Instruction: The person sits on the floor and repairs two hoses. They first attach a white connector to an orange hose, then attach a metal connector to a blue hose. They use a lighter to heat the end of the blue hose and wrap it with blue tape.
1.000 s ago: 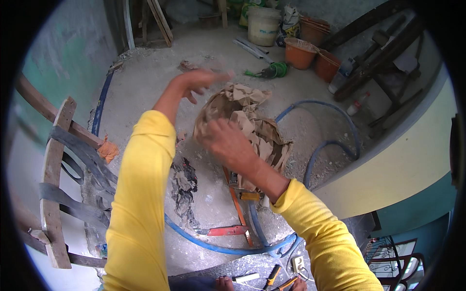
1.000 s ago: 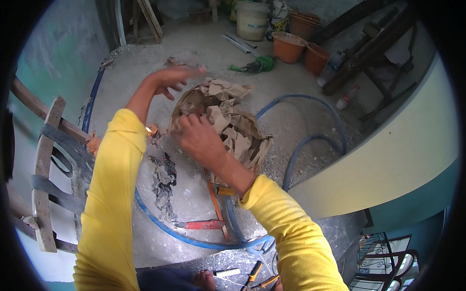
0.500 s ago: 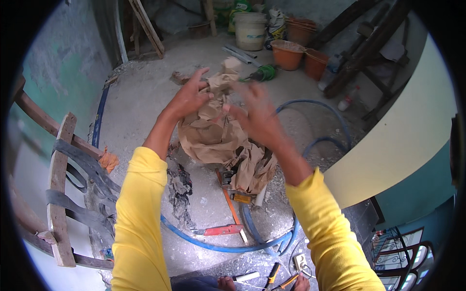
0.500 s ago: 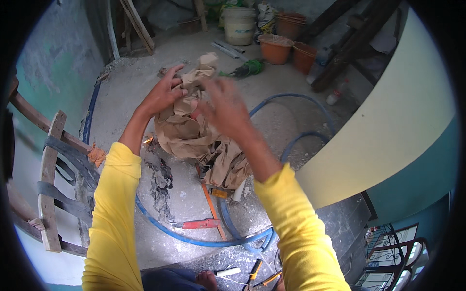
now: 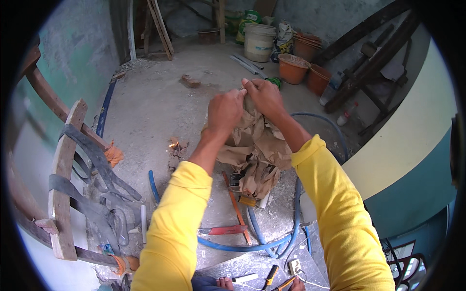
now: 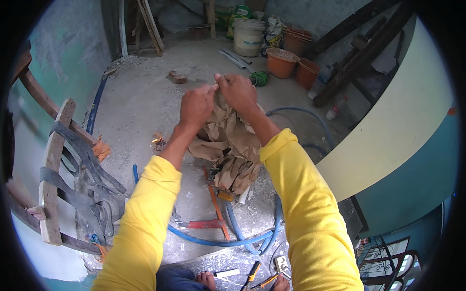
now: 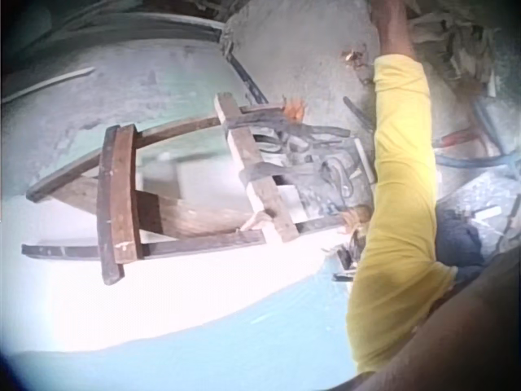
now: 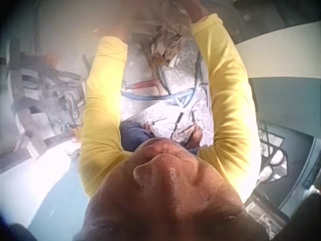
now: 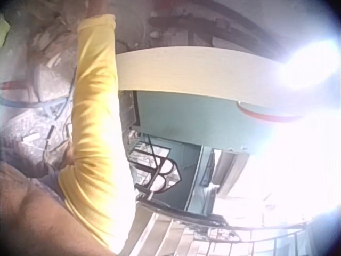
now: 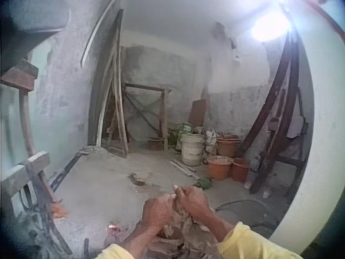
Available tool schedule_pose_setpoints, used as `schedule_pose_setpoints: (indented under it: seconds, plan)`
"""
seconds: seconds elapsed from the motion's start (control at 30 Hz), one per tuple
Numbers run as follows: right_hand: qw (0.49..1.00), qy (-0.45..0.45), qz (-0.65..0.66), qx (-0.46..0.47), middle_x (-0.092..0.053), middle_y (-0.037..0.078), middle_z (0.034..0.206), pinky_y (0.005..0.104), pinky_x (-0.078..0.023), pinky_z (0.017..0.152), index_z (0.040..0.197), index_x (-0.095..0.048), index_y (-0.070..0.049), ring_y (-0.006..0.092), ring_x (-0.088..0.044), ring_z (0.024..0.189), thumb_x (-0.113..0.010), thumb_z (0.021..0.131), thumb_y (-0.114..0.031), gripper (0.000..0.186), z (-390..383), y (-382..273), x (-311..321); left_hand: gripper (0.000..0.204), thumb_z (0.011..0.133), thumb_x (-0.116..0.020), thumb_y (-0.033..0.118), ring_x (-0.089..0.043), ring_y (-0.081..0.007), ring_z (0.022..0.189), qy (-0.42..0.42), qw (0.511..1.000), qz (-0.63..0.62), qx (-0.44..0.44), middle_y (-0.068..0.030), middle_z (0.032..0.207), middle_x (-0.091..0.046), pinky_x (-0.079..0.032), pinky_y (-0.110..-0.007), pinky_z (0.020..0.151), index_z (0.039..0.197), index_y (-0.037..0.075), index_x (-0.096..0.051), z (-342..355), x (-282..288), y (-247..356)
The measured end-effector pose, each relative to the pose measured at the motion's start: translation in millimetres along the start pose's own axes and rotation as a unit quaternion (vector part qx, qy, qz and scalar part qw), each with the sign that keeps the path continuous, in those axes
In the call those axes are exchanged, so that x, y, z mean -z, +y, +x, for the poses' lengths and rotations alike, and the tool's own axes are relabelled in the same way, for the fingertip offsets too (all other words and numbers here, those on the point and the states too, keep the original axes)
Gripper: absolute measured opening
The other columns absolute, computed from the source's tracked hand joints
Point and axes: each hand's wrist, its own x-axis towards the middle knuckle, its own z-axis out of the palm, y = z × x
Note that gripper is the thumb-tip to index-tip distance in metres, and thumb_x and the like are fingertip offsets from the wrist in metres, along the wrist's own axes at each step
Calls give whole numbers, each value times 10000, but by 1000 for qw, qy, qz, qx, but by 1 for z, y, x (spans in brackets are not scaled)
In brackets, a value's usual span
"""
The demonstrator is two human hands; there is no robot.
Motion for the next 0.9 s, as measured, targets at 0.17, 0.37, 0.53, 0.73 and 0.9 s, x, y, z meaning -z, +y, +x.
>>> schedule_pose_setpoints:
  seconds: [0.17, 0.37, 0.53, 0.73, 0.9]
  plan:
    - [996, 74, -36, -31, -747, 253, 962, 523, -551, 884, 955, -804, -65, 463, -711, 946, -605, 987, -461, 445, 11, 19, -17, 335, 1037, -620, 283, -658, -499, 719, 76, 997, 3, 28, -261, 745, -654, -494, -571, 595, 819, 41, -698, -16, -26, 22]
    - [971, -151, 175, -62, -775, 178, 1055, 431, -583, 930, 1127, -763, -23, 332, -745, 930, -645, 1014, -348, 363, 17, 49, 19, 323, 1065, -592, 324, -663, -481, 737, 20, 994, -104, -10, -232, 762, -670, -521, -523, 630, 907, 64, -699, -32, -16, 18]
    - [763, -410, 463, -190, -745, 66, 1179, 322, -600, 940, 1309, -669, -52, 172, -747, 964, -654, 1066, -269, 326, -15, 19, 61, 335, 1086, -560, 379, -691, -435, 861, -132, 964, -228, 45, -217, 884, -689, -520, -486, 737, 1002, 73, -668, -28, 28, -4]
    - [801, -455, 360, -147, -739, 64, 1138, 348, -610, 918, 1239, -675, -16, 145, -727, 1008, -715, 1027, -379, 423, -17, 42, 69, 380, 1079, -588, 391, -528, -279, 698, -193, 948, -253, -11, -119, 766, -616, -472, -374, 711, 999, 25, -653, -11, 15, -10]
    - [796, -342, 460, -196, -740, 63, 1116, 343, -612, 838, 1223, -675, -22, 154, -729, 937, -721, 1010, -455, 485, -47, -4, 61, 429, 1083, -605, 395, -497, -79, 778, -168, 908, -363, 124, 8, 784, -573, -460, -319, 719, 968, -11, -681, -9, 11, -10]
